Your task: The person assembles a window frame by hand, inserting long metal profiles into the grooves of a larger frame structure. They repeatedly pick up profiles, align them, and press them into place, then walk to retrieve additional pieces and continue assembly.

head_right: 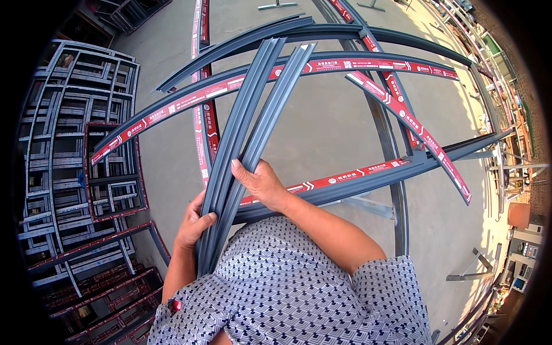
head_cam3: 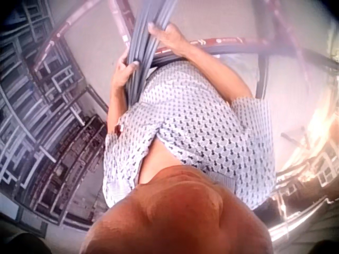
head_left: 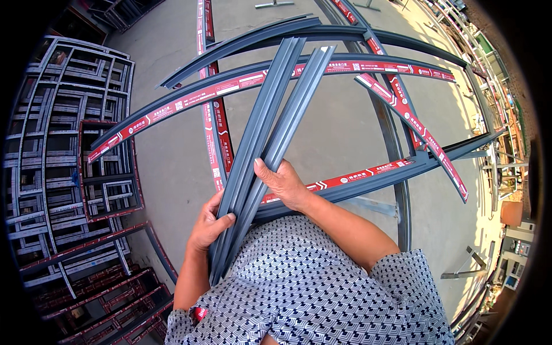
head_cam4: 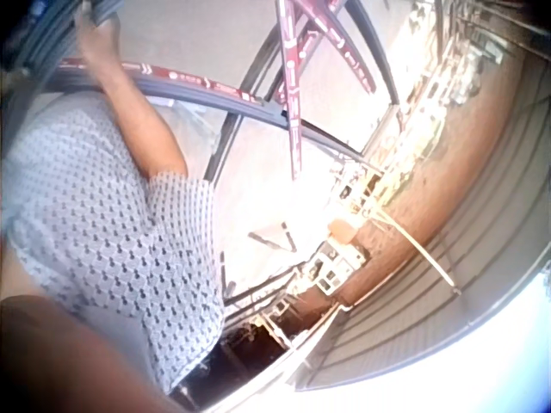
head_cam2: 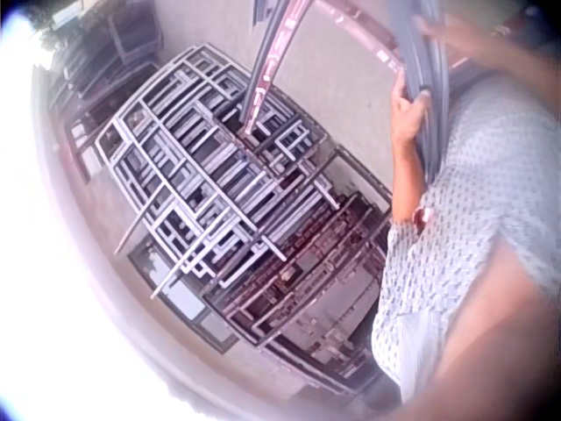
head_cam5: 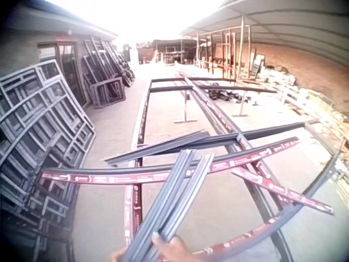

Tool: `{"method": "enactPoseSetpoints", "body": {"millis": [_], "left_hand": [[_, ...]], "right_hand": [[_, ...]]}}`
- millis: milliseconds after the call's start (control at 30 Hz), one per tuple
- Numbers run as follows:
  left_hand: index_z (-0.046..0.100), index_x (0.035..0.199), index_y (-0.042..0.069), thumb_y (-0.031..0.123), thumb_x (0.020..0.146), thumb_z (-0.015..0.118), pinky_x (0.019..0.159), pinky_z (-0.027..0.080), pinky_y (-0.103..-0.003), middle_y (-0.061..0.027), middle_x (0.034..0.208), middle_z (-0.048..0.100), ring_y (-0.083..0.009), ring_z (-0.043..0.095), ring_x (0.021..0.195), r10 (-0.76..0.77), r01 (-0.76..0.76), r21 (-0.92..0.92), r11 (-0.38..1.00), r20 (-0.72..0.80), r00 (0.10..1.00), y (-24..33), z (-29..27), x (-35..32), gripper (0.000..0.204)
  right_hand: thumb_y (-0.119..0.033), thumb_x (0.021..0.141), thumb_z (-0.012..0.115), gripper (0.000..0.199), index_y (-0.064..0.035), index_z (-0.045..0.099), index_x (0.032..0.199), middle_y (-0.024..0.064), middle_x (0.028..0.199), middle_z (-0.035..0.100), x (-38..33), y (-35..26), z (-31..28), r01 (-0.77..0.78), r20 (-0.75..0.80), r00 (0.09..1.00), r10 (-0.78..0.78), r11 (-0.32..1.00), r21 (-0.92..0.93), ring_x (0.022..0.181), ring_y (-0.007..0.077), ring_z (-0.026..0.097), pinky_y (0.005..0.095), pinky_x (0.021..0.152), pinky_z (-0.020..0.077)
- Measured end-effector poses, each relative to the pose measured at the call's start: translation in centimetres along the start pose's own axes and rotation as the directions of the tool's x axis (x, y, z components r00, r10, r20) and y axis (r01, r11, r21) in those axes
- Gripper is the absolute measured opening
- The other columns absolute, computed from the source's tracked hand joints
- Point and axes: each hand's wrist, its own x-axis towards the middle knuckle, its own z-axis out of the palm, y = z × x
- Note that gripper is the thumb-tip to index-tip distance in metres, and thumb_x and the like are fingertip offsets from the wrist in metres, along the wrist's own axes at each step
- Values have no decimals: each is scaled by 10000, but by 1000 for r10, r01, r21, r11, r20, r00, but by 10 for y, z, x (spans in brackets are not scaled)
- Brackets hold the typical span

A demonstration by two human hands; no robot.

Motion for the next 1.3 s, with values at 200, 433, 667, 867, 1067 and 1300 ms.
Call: {"method": "enactPoseSetpoints", "body": {"millis": [200, 433, 667, 867, 1067, 1300], "left_hand": [[562, 1510, -18, 61, 885, 633, 1049, 565, -396, -167, 1274, 739, -231, 712, 1182, -23, 23, -21, 1000, -4, 1000, 15, -4, -1, 634], [557, 1454, -34, 91, 938, 649, 913, 619, -396, -140, 1051, 748, -241, 748, 968, 33, -22, 117, 993, -93, 995, 17, -37, -13, 539], [565, 1432, -4, 114, 997, 662, 721, 564, -311, -109, 953, 714, -174, 677, 779, 128, -65, 179, 982, -366, 922, 0, -65, -33, 461], [541, 1461, 4, 12, 1030, 602, 694, 538, -291, -110, 974, 699, -164, 644, 752, 142, -85, 128, 988, -543, 828, -18, -93, -56, 435], [530, 1483, 17, 64, 1066, 645, 700, 562, -279, -116, 1010, 695, -154, 653, 776, 125, -42, 137, 990, -679, 724, -37, -135, -105, 435], [522, 1480, 25, 55, 1075, 657, 711, 583, -260, -124, 1012, 715, -156, 666, 795, 137, -69, 122, 990, -727, 673, -43, -128, -127, 428]], "right_hand": [[-556, 1142, 508, 489, -88, 616, 1051, 47, 945, 668, 8, -4, -24, 81, -141, 986, -92, 993, -82, 964, 164, 682, 347, 862, 577], [-438, 1141, 582, 355, -97, 592, 1045, -8, 850, 568, 24, -102, -42, 375, -374, 856, -356, 927, -23, 805, 110, 658, 312, 746, 625], [-473, 1074, 671, 524, -33, 564, 1338, 83, 940, 698, 20, -236, -65, 498, -36, 663, -748, 476, -724, 873, 282, 691, 411, 810, 563], [-656, 937, 762, 625, -108, 783, 1237, 88, 869, 711, -16, -187, -71, 218, 102, 922, -373, 284, -934, 871, 274, 717, 420, 806, 578], [-588, 888, 819, 589, -143, 742, 1266, 109, 964, 702, -52, -100, -146, 78, 78, 996, -46, -19, -997, 1023, 327, 707, 489, 847, 580], [-596, 891, 804, 594, -139, 738, 1265, 126, 1024, 700, -54, -71, -184, 97, 91, 985, 149, -35, -995, 1084, 347, 698, 511, 861, 572]]}}
